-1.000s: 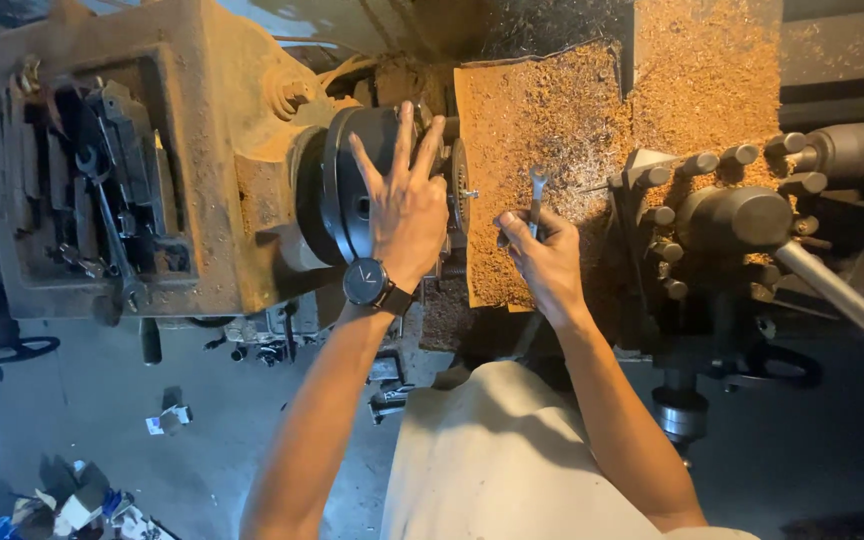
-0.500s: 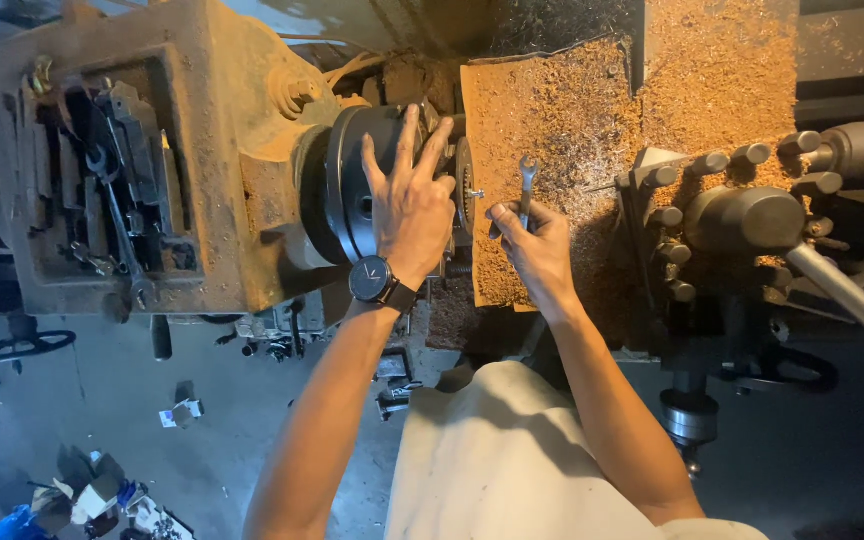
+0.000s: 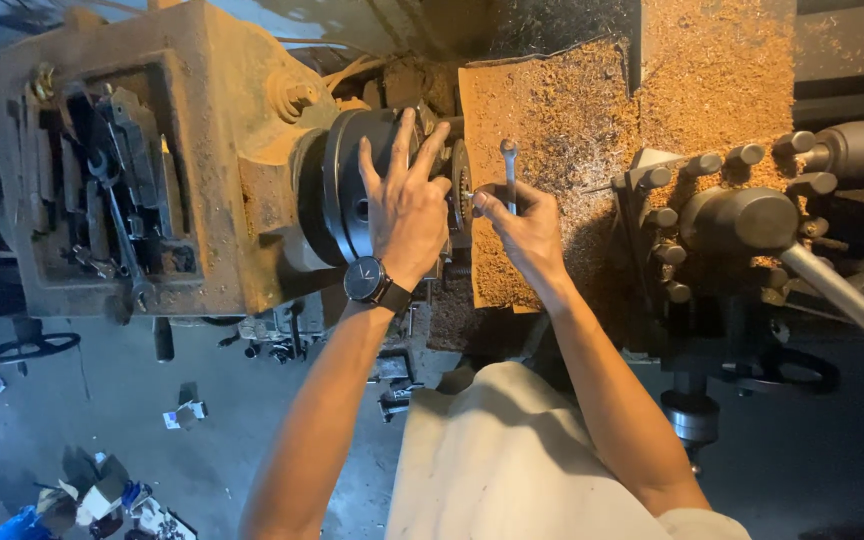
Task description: Adjusting and machining a metal gear using a metal lathe and hand tools.
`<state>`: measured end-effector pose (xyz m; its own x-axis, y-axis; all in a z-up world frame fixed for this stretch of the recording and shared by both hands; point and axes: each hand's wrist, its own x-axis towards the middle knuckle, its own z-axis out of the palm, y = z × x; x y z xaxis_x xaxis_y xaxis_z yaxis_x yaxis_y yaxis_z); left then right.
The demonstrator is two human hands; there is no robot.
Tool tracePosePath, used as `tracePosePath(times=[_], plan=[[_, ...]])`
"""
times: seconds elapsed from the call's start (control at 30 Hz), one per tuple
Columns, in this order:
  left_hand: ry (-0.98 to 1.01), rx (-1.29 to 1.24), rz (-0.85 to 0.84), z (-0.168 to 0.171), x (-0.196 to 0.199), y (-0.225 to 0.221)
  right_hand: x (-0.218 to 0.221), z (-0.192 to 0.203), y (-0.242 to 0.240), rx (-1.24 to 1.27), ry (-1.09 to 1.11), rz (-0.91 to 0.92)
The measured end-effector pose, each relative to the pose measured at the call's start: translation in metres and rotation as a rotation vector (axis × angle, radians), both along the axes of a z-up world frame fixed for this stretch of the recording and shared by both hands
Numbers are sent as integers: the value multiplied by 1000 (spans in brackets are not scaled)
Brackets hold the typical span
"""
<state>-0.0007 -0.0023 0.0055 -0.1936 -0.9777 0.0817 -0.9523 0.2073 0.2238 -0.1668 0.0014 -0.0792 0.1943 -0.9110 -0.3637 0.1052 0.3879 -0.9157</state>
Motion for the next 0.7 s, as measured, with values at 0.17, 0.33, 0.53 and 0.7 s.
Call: tracePosePath(times=[0.17,0.33,0.53,0.7], plan=[[-18,-8,19,-1,-2,1,0,5,-4,-34,59,30],[-55,-4,23,-3,-2,0,-2,5,-9,-88,109,67],[-37,0,19,0,-1,0,-1,4,-9,-101,134,73],[-66,11,46,-4,-4,0,-1,9,-8,-98,136,66]])
